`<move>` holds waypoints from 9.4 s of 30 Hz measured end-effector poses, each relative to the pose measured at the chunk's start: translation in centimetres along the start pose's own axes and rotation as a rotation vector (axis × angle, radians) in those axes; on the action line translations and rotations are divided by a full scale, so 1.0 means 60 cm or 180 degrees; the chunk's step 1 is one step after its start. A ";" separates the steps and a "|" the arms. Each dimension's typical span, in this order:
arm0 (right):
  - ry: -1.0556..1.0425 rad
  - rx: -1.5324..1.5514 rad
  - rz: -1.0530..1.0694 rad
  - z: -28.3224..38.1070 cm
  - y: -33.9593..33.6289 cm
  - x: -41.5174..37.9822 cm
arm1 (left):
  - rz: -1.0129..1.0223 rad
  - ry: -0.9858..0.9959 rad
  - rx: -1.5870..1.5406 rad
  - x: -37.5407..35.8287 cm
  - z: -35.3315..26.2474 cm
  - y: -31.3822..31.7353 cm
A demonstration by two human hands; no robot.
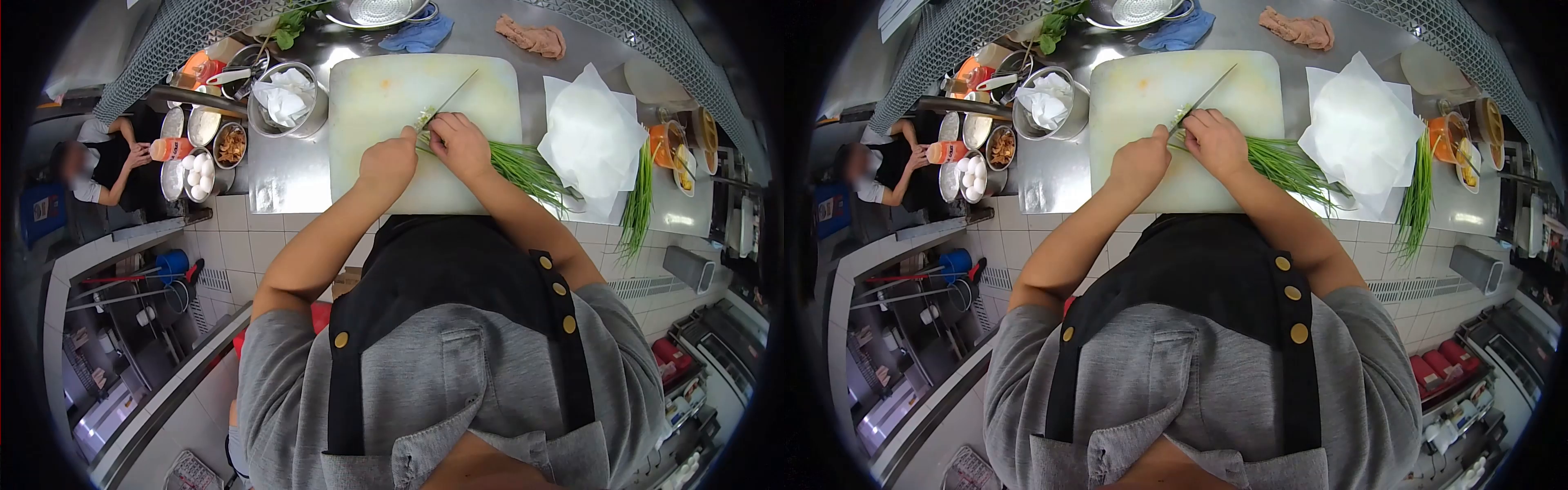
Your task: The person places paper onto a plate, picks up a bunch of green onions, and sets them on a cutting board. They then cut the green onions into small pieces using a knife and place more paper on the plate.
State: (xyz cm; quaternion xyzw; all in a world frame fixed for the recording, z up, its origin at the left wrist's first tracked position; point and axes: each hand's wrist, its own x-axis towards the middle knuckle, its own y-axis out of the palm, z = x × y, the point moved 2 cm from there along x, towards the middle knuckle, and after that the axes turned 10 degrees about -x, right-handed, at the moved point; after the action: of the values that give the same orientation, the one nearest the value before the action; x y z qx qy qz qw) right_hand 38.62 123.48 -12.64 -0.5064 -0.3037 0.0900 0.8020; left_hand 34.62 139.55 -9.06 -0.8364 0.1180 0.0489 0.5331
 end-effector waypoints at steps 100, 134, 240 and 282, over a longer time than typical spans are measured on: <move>-0.0357 -0.0037 -0.0146 0.001 0.009 -0.025 | 0.0292 -0.0133 0.0088 0.022 -0.014 -0.073; -0.0074 0.0298 0.0187 0.004 0.003 0.003 | 0.0301 -0.0172 -0.0056 0.024 0.005 -0.016; -0.0133 0.0497 -0.0252 -0.004 0.005 -0.007 | 0.0275 0.0059 0.0073 0.002 -0.019 -0.058; -0.0225 0.0291 -0.0257 -0.007 0.006 -0.011 | 0.0182 0.0065 -0.0122 0.026 -0.018 -0.014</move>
State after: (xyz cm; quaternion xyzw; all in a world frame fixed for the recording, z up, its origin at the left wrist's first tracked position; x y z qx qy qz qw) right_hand 38.42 123.02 -13.31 -0.4530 -0.3476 0.0892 0.8161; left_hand 36.31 138.71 -8.21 -0.8432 0.1463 0.0578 0.5140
